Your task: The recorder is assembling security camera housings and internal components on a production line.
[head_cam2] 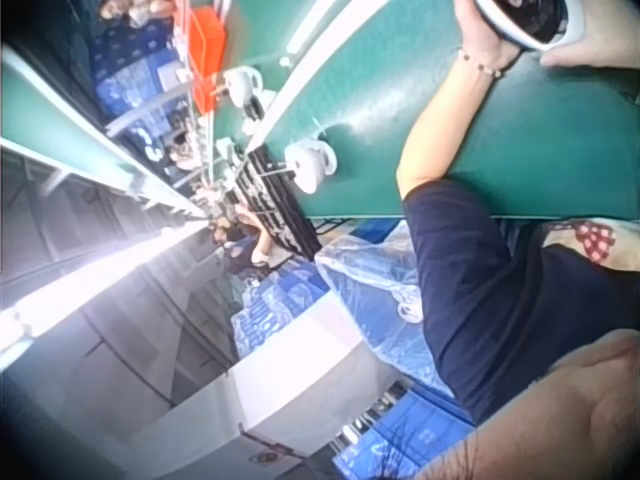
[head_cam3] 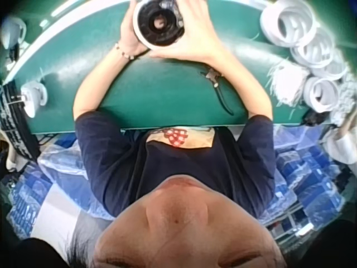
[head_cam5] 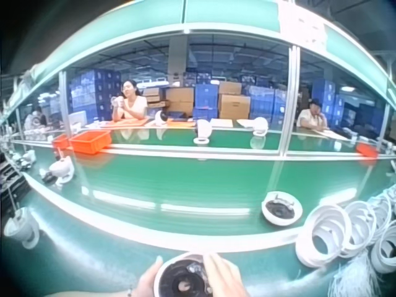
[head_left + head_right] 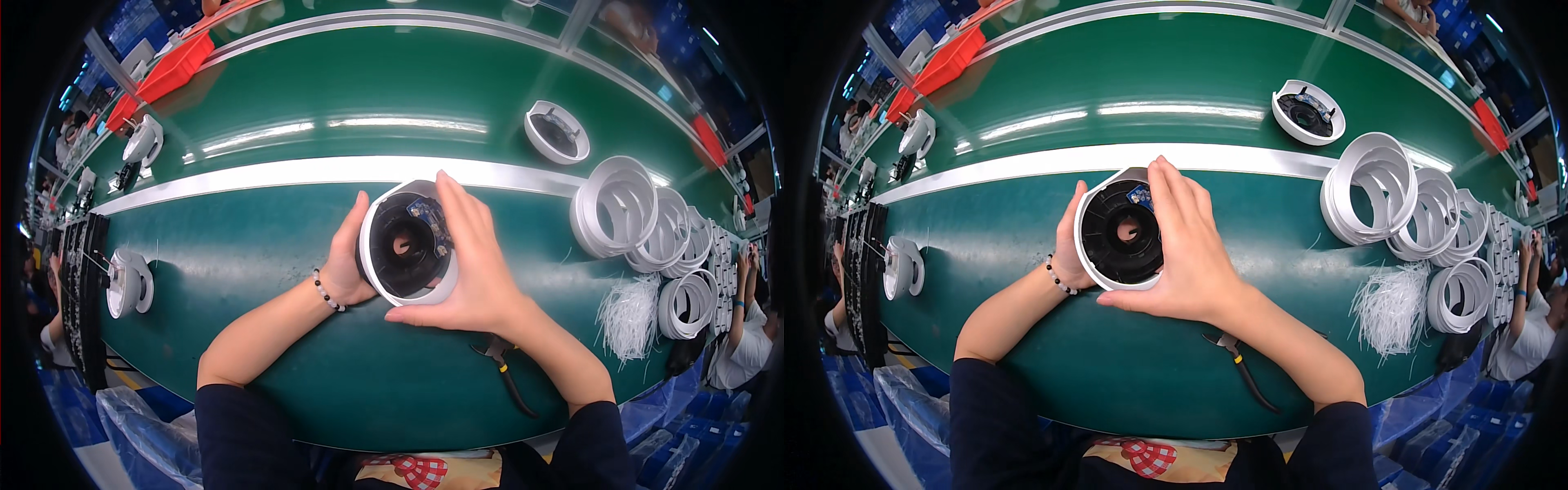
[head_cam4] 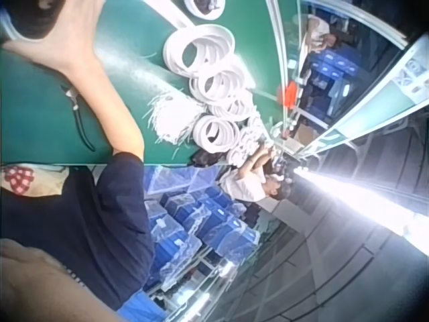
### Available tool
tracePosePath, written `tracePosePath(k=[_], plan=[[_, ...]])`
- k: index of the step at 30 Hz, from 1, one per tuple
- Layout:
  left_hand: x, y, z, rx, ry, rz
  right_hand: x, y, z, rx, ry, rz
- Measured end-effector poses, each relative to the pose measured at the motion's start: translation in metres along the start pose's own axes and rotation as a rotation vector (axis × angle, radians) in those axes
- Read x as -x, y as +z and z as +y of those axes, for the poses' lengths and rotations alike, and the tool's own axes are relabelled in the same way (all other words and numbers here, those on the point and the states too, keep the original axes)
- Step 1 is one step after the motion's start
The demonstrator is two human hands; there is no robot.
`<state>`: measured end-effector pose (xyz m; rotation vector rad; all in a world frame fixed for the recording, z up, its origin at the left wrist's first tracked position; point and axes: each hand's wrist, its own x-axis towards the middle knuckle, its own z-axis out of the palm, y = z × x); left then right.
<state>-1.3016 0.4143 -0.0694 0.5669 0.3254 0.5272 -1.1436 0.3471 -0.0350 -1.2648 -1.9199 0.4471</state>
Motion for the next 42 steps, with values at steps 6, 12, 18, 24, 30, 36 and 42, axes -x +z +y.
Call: tracePosePath(k=[6, 12, 18, 24, 30, 36, 42], plan=[[0.002, 0.003, -0.001, 0.035, -0.021, -0.012, 0.0, -0.005, 0.002, -0.012, -0.059, -0.016], [0.0, 0.002, -0.003, 0.064, -0.026, -0.027, 0.001, -0.006, 0.002, 0.007, -0.029, -0.035], [0.0, -0.003, -0.003, 0.198, -0.036, -0.113, -0.001, -0.003, -0.009, 0.137, -0.018, -0.017], [-0.001, -0.011, -0.006, 0.178, -0.027, -0.101, -0.004, -0.007, -0.006, 0.052, -0.09, -0.072], [-0.001, 0.004, -0.008, 0.12, -0.026, 0.057, 0.002, 0.003, -0.001, 0.1, -0.02, -0.03], [-0.001, 0.005, -0.011, 0.0, -0.002, 0.059, 0.003, 0.006, -0.005, 0.147, 0.111, -0.059], [-0.004, 0.005, -0.006, 0.057, 0.001, 0.071, 0.001, 0.013, 0.0, 0.141, 0.081, -0.003]])
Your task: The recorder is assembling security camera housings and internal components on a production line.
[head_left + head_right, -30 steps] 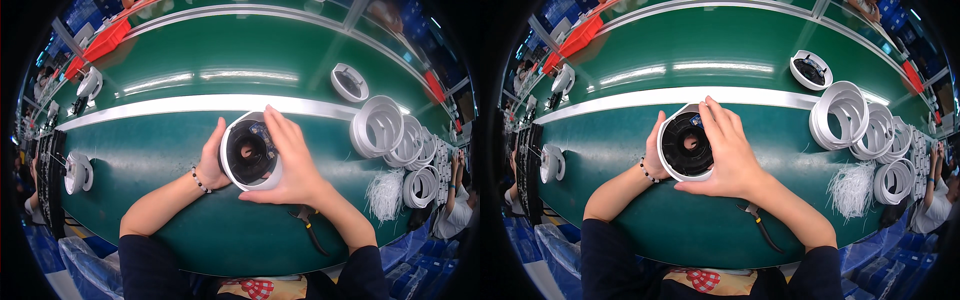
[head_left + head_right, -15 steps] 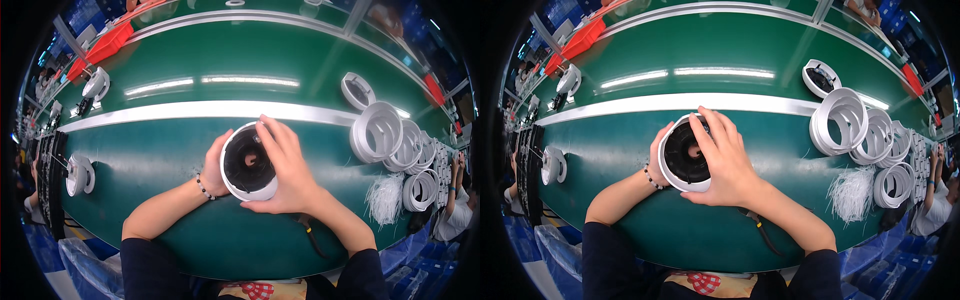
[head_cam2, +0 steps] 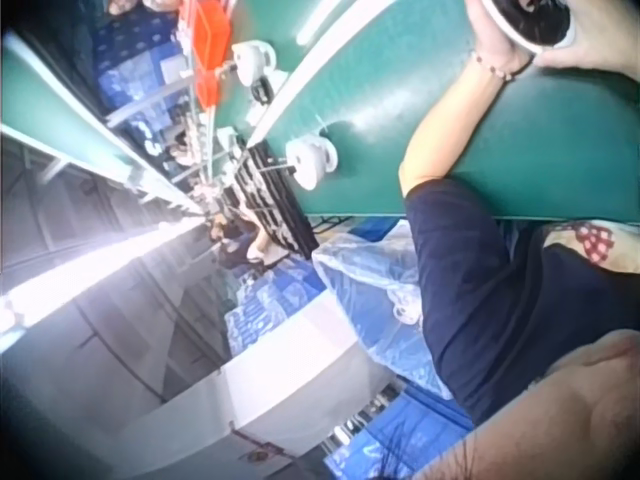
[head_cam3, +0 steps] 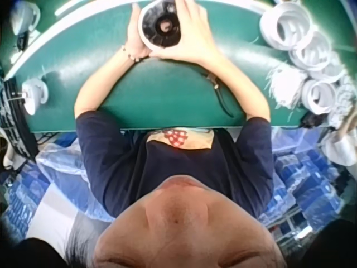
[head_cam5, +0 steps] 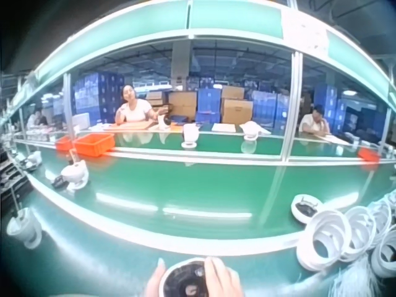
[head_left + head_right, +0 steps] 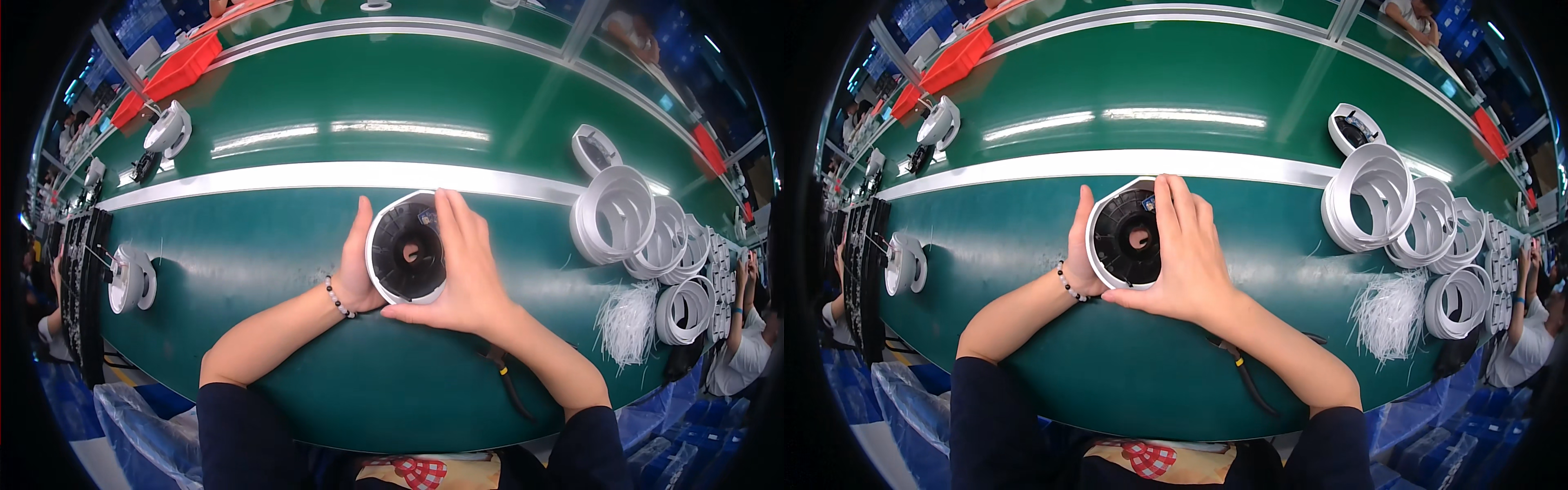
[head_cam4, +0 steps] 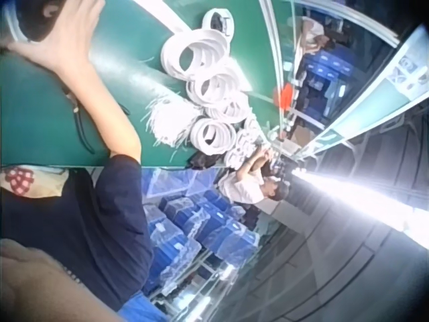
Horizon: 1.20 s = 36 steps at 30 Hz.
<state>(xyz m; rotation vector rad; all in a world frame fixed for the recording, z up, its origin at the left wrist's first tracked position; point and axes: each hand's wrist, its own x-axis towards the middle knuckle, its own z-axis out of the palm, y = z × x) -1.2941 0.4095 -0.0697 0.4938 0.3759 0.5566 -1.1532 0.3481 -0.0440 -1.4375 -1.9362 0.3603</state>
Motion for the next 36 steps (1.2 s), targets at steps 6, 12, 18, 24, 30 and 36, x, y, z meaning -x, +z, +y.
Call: tracePosePath(k=[6, 12, 18, 24, 30, 36], plan=[[-0.001, -0.001, 0.002, 0.009, -0.012, -0.004, -0.002, 0.0, 0.011, -0.038, -0.06, -0.025], [-0.002, -0.005, 0.004, -0.031, -0.049, 0.01, -0.003, -0.002, 0.014, -0.026, -0.102, -0.072], [0.004, -0.013, 0.002, 0.006, -0.061, -0.034, 0.003, 0.006, 0.016, 0.036, -0.157, 0.009], [0.003, 0.01, 0.002, 0.042, 0.045, -0.016, 0.003, 0.006, 0.019, 0.043, -0.192, 0.112], [0.001, 0.01, -0.003, -0.35, 0.333, -0.178, 0.005, 0.012, 0.024, -0.073, -0.273, 0.271], [0.011, 0.041, 0.016, -1.39, 0.883, -0.293, 0.007, 0.016, 0.033, -0.192, -0.43, 0.42]])
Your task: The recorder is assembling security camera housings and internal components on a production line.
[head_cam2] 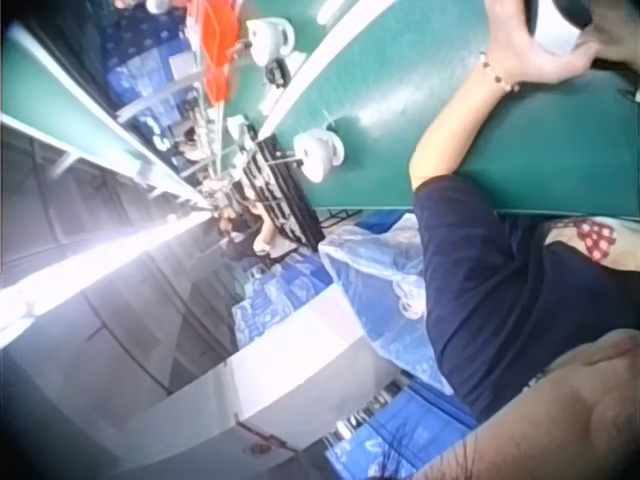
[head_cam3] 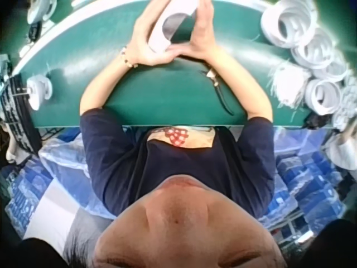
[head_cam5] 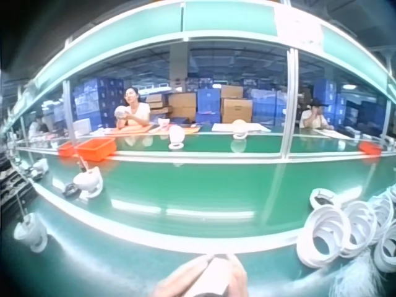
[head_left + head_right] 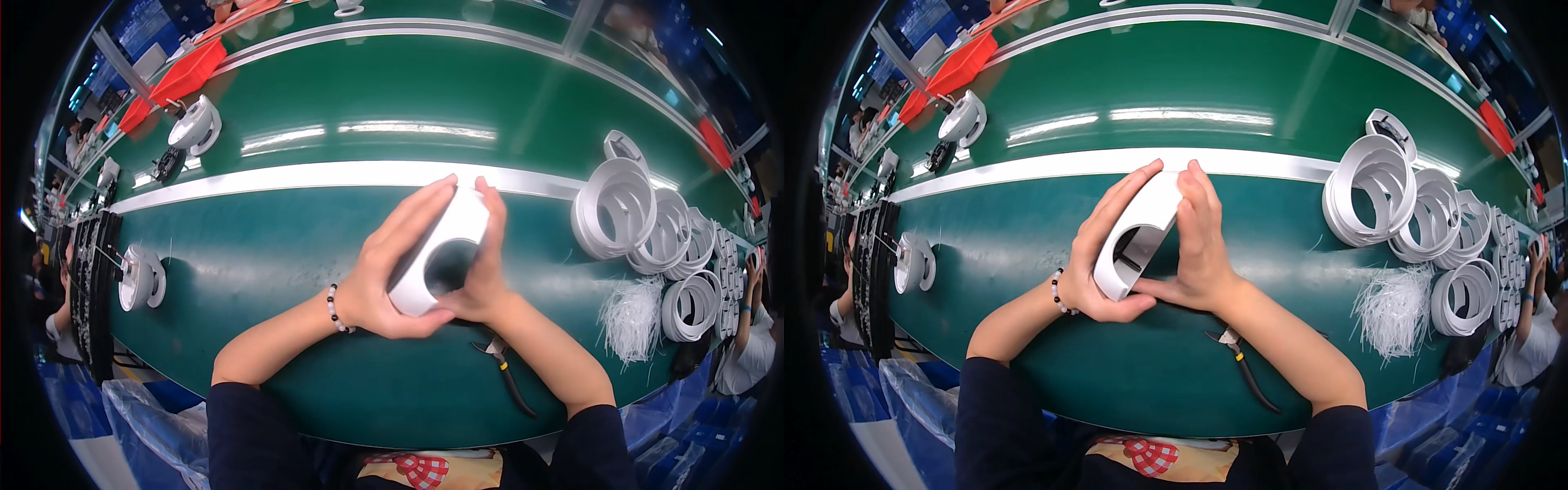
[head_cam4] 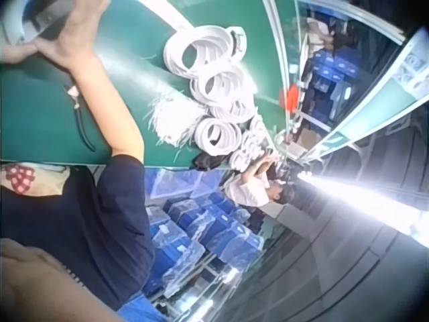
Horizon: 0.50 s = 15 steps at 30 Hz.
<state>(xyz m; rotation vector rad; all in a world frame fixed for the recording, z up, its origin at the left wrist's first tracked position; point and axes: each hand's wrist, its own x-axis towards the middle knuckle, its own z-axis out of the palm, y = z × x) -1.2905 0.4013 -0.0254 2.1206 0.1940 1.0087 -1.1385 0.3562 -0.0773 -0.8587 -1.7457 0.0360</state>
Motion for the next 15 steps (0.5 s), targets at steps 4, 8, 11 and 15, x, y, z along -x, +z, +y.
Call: tracePosePath(k=[4, 8, 11, 15], plan=[[0.004, 0.004, 0.011, -0.066, 0.001, 0.038, 0.007, 0.007, 0.008, 0.004, -0.094, 0.03], [0.004, 0.007, 0.012, -0.107, 0.032, 0.065, 0.02, 0.011, 0.015, -0.097, -0.054, 0.02], [0.005, 0.006, 0.014, -0.136, 0.029, 0.069, 0.014, 0.009, 0.007, -0.111, -0.023, 0.007], [0.004, 0.004, 0.015, -0.198, 0.029, 0.004, 0.019, 0.01, 0.012, -0.055, -0.03, 0.008]])
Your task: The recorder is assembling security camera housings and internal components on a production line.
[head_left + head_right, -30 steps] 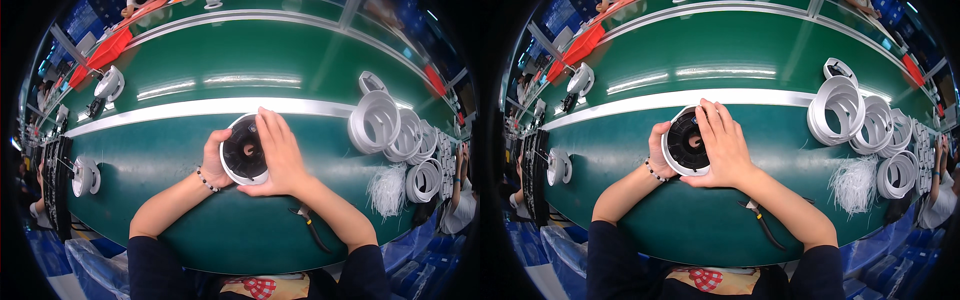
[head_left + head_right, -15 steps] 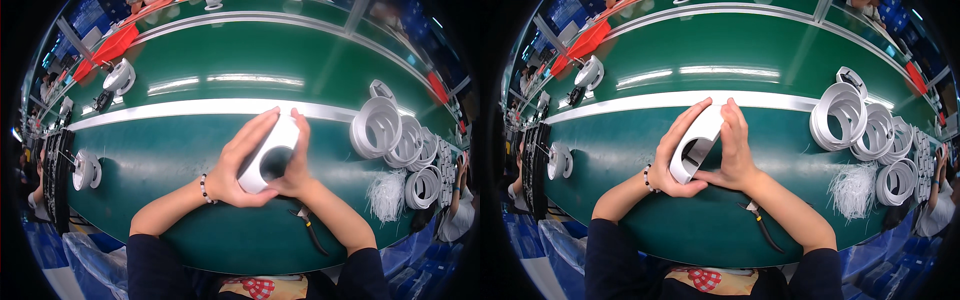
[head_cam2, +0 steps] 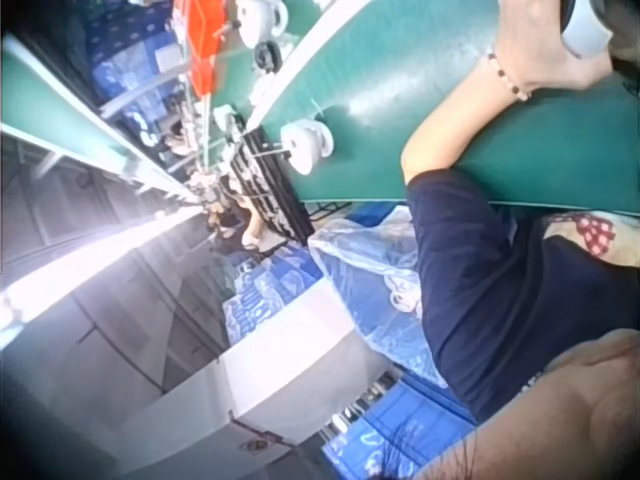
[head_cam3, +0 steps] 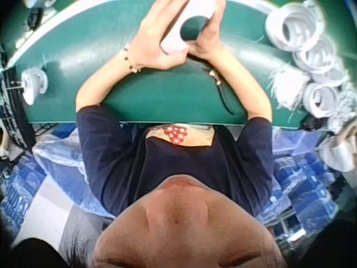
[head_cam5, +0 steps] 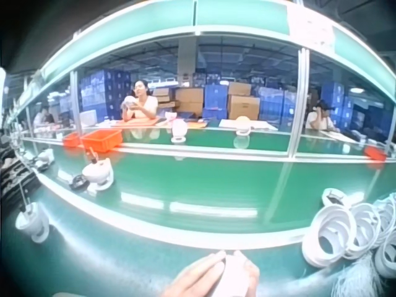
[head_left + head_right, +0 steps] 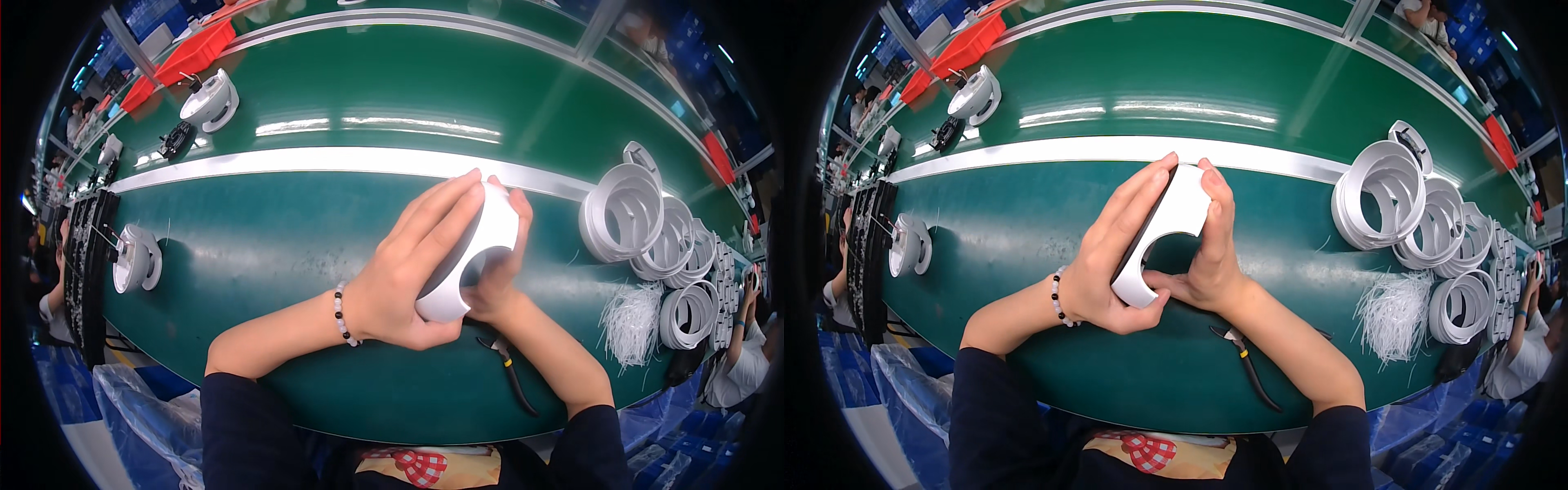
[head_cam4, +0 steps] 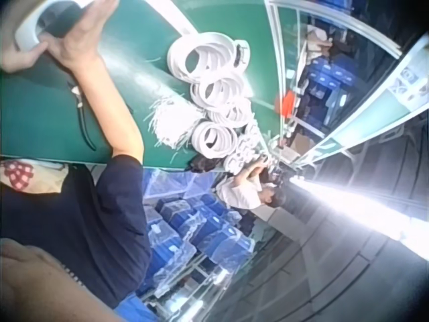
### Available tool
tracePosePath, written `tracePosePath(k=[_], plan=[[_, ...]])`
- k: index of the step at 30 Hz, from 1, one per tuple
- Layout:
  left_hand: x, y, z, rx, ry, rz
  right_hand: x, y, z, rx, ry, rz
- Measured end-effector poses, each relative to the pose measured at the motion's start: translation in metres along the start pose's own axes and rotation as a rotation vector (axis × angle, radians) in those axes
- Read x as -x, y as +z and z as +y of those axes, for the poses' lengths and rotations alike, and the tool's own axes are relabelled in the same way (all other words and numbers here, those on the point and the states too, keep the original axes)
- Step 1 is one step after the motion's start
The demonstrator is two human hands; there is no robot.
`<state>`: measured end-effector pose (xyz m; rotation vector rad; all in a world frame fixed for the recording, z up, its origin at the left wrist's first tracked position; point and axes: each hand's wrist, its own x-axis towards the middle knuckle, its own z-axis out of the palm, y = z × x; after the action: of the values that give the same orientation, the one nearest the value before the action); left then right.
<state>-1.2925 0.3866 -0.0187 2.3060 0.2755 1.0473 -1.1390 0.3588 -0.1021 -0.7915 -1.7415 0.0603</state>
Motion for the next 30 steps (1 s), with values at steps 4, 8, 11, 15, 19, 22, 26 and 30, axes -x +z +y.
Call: tracePosePath(k=[4, 8, 11, 15, 19, 22, 26, 30], plan=[[0.0, 0.0, 0.002, -0.036, 0.003, -0.01, 0.008, 0.001, 0.0, -0.161, 0.224, -0.031], [0.002, 0.0, 0.001, -0.036, 0.025, 0.022, 0.003, 0.001, -0.003, -0.108, 0.142, 0.001], [0.002, -0.003, 0.001, -0.007, 0.006, 0.019, -0.007, 0.001, -0.003, 0.008, -0.015, 0.02], [0.002, -0.005, -0.002, 0.031, -0.02, 0.027, -0.017, 0.002, -0.008, 0.142, -0.127, 0.064], [0.008, -0.006, -0.016, 0.472, -0.303, 0.119, -0.022, -0.003, -0.022, -0.001, 0.142, -0.056], [0.009, -0.009, -0.023, 1.267, -0.7, 0.38, -0.027, 0.005, -0.019, -0.465, 0.448, 0.096], [0.017, 0.003, -0.029, 1.216, -0.742, 0.448, -0.03, 0.0, -0.012, -0.45, 0.952, 0.103], [0.015, 0.003, -0.034, 1.182, -0.744, 0.306, -0.028, -0.003, -0.006, -0.452, 0.921, 0.212]])
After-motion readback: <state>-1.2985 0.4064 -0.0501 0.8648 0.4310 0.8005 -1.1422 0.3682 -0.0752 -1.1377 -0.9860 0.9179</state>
